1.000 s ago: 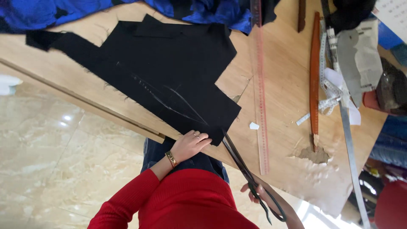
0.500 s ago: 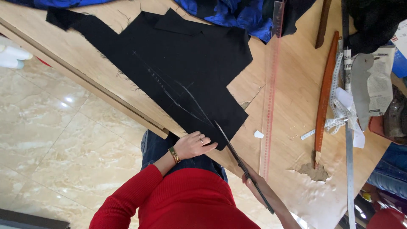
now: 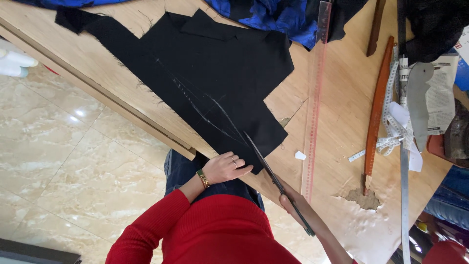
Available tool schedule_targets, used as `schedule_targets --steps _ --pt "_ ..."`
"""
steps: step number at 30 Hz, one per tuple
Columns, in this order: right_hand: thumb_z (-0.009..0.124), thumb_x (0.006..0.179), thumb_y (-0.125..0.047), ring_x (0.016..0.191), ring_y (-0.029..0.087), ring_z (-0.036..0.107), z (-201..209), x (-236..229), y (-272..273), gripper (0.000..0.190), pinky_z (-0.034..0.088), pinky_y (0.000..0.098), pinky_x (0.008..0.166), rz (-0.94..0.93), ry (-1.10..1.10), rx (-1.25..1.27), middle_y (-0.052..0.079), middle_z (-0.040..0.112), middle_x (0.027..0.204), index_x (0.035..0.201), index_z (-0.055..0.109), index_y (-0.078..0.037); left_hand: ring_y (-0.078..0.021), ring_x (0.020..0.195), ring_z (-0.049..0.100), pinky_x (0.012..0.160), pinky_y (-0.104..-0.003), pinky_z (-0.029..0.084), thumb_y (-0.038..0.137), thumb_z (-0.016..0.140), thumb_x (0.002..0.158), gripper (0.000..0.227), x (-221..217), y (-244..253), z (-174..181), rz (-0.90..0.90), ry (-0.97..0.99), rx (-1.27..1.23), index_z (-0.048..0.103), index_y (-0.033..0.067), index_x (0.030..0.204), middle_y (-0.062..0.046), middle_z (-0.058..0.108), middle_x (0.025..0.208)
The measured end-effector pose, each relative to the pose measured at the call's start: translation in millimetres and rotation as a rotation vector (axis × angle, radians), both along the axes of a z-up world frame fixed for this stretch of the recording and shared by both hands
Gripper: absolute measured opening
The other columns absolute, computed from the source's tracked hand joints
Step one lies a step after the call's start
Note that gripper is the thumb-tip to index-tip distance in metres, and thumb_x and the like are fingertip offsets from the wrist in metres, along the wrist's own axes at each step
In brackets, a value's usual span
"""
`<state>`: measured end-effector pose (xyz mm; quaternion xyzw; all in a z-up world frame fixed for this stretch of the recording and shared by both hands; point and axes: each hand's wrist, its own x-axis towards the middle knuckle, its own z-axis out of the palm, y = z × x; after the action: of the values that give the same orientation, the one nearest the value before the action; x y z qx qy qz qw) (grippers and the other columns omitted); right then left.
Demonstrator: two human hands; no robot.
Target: The person marks a black fabric piece on a wooden table using a ruler and chalk, then cuts the fabric along the marked lines with scissors. The person handles the fabric and tools with both hands throughout the process.
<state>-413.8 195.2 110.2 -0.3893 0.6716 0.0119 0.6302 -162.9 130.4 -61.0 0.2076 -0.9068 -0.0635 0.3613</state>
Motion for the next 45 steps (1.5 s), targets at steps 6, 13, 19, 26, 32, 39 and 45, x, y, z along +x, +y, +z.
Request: schedule_targets --steps 6,13,19,26,32,39,45 --pt "0.046 0.089 -0.061 0.152 0.017 0.035 -10.4 8.7 -13.6 0.086 0.025 0.0328 0.121 0.044 -0.192 -0.189 0.002 0.039 0.164 0.16 0.028 -0.017 -0.0159 0.066 0.052 0.06 -0.031 0.043 0.007 0.065 0.098 0.021 0.5 1.4 -0.3 0.003 -0.026 0.016 0.069 0.0164 0.116 0.001 0.055 0.084" --pt "0.048 0.084 -0.065 0.054 0.005 0.026 -21.8 6.1 -10.1 0.088 0.024 0.0242 0.045 -0.04 -0.101 -0.056 -0.006 0.027 0.068 0.162 0.036 -0.027 -0.0162 0.064 0.051 0.059 -0.031 0.043 0.004 0.065 0.097 0.021 0.7 1.4 1.3 0.001 -0.03 0.015 0.068 0.0152 0.115 0.0 0.054 0.082" --pt "0.045 0.087 -0.061 0.063 0.009 0.031 -35.2 -0.5 -10.5 0.084 0.03 0.0238 0.054 -0.052 -0.103 -0.011 -0.002 0.034 0.074 0.163 0.035 -0.028 -0.0166 0.063 0.048 0.059 -0.031 0.042 0.003 0.064 0.098 0.02 2.1 0.0 4.4 -0.009 -0.013 0.013 0.069 0.0144 0.114 -0.001 0.051 0.083" --pt "0.048 0.09 -0.06 0.065 0.012 0.05 -61.9 9.6 -35.8 0.079 0.048 0.0265 0.058 0.031 -0.094 -0.137 0.002 0.049 0.071 0.16 0.037 -0.026 -0.0195 0.063 0.048 0.059 -0.032 0.043 0.012 0.059 0.102 0.011 -6.2 3.0 -7.4 0.029 0.108 -0.012 0.069 0.0158 0.104 -0.003 0.049 0.082" --pt "0.051 0.095 -0.05 0.067 0.016 0.058 -84.0 2.4 -39.6 0.067 0.055 0.0278 0.058 0.031 -0.119 -0.175 0.008 0.059 0.074 0.157 0.044 -0.025 -0.0227 0.063 0.049 0.06 -0.034 0.045 0.02 0.051 0.107 0.021 -9.1 1.7 -7.9 0.063 0.207 -0.046 0.069 0.0159 0.097 -0.005 0.047 0.08" --pt "0.046 0.1 -0.045 0.054 0.007 0.048 -71.8 9.1 -55.1 0.063 0.047 0.0212 0.048 0.005 -0.229 -0.151 0.001 0.05 0.065 0.158 0.041 -0.022 -0.0229 0.063 0.05 0.06 -0.034 0.044 0.02 0.052 0.107 0.019 -11.2 5.2 -18.9 0.059 0.187 -0.045 0.067 0.0161 0.097 -0.004 0.047 0.078" --pt "0.048 0.1 -0.049 0.06 0.004 0.048 -61.1 29.8 -87.8 0.064 0.049 0.0207 0.054 0.051 -0.226 -0.185 -0.004 0.048 0.069 0.158 0.042 -0.023 -0.0211 0.066 0.052 0.062 -0.033 0.045 0.02 0.05 0.107 0.019 -6.9 3.2 -11.7 0.065 0.146 -0.06 0.066 0.0172 0.098 -0.003 0.047 0.079"
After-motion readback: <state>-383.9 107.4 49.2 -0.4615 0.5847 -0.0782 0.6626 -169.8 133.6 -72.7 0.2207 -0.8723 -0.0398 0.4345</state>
